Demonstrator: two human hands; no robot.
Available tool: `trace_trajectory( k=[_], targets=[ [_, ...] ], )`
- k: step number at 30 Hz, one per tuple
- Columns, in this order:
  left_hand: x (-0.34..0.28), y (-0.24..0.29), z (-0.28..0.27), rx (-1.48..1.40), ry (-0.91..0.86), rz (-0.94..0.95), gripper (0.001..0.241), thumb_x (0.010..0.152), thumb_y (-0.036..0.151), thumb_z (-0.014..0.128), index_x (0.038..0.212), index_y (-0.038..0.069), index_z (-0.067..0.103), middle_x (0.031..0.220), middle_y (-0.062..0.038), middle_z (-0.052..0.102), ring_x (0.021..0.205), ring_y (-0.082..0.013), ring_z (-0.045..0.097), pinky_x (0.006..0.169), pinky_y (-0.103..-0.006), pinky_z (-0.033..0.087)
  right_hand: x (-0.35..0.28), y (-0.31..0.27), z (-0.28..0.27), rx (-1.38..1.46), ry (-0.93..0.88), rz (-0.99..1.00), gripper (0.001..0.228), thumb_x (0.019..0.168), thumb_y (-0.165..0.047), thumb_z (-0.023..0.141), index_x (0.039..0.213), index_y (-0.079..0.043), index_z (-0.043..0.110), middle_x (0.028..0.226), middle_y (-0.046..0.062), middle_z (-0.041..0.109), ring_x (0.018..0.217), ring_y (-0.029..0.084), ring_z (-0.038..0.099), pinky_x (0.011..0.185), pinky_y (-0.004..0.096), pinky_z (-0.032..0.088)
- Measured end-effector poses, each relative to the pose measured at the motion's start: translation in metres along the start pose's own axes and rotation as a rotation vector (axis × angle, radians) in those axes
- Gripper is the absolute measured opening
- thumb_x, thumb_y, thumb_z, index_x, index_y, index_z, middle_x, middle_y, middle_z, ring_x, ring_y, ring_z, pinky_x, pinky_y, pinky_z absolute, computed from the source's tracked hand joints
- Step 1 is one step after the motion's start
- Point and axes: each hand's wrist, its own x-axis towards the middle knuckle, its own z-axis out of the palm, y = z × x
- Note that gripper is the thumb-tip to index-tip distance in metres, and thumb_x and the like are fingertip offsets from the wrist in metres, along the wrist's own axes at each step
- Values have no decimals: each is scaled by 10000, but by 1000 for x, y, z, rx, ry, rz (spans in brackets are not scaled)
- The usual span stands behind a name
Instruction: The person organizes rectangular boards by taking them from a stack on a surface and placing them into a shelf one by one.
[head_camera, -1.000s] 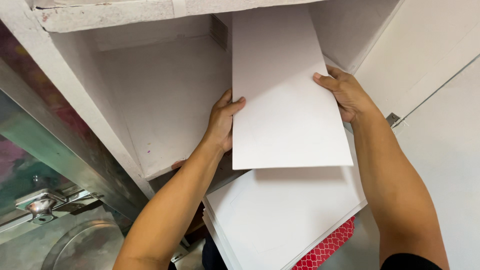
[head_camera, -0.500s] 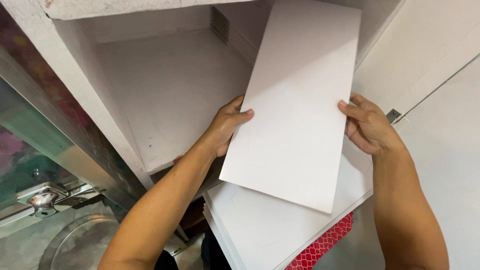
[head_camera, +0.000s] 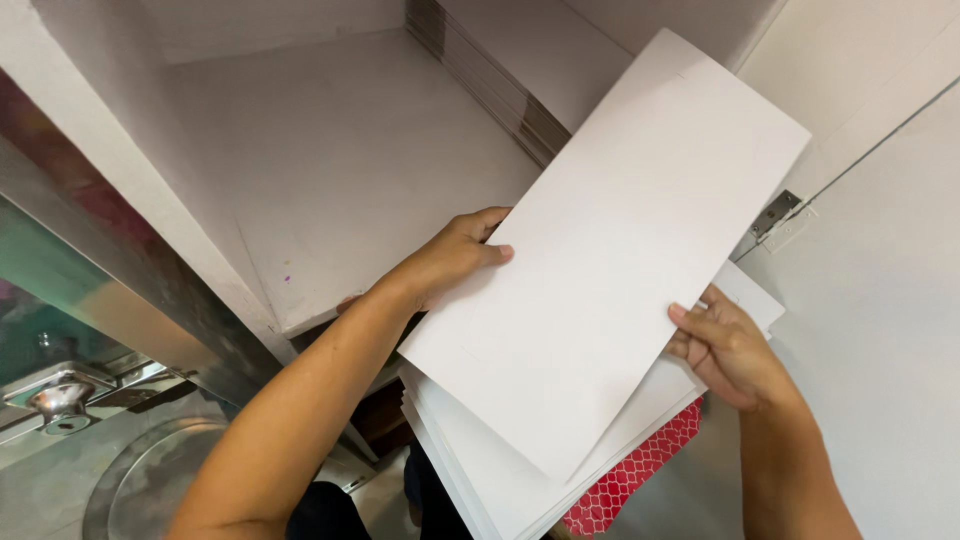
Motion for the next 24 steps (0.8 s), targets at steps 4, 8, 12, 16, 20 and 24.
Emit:
trace_trajectory(
  k=[4, 8, 12, 16, 20, 24],
  targets=[
    [3, -6, 0, 100, -54, 8, 547, 903, 89, 506, 1443, 166, 545, 1232, -42, 672, 1005, -196, 684, 833, -335, 571, -8, 40, -25, 44, -13, 9, 231, 942, -59, 608, 1116, -53, 455, 938, 169, 645, 844, 306, 681, 855, 486, 595],
    [-1, -7, 2, 219, -100, -28, 581, 883, 102, 509, 1457, 193, 531, 1322, -10, 662, 1065, -178, 680, 861, -314, 557, -39, 35, 4, 40, 98, 119, 288, 933, -49, 570, 1200, -35, 462, 1111, 195, 633, 990, 352, 646, 913, 495, 540],
    [-4, -10, 5, 398, -100, -95, 581, 882, 143, 539, 1458, 212, 516, 1385, 10, 645, 1139, -171, 670, 959, -306, 530, -64, 27, 31, 78, 181, 238, 538, 906, -27, 481, 1442, -18, 434, 1328, 275, 619, 1136, 427, 596, 988, 512, 472],
    [13, -35, 3, 340, -168, -44, 590, 865, 108, 535, 1452, 157, 516, 1388, -15, 628, 1165, -169, 648, 966, -297, 530, -70, 43, 23, 112, 194, 257, 394, 956, -28, 480, 1348, 4, 465, 1281, 274, 632, 1110, 417, 603, 952, 508, 480],
    [20, -41, 5, 371, -186, -106, 589, 869, 106, 535, 1455, 167, 520, 1337, -40, 660, 1105, -181, 672, 927, -288, 538, -72, 55, 16, 131, 190, 290, 381, 956, -23, 472, 1333, 29, 500, 1320, 297, 643, 1130, 456, 615, 947, 534, 485],
    [29, -49, 5, 395, -197, -122, 553, 892, 91, 547, 1439, 169, 542, 1377, -34, 644, 1180, -182, 648, 1008, -288, 496, -67, 74, -2, 108, 168, 303, 344, 979, -50, 489, 1316, 13, 519, 1265, 277, 666, 1039, 445, 641, 879, 510, 508]
  ],
)
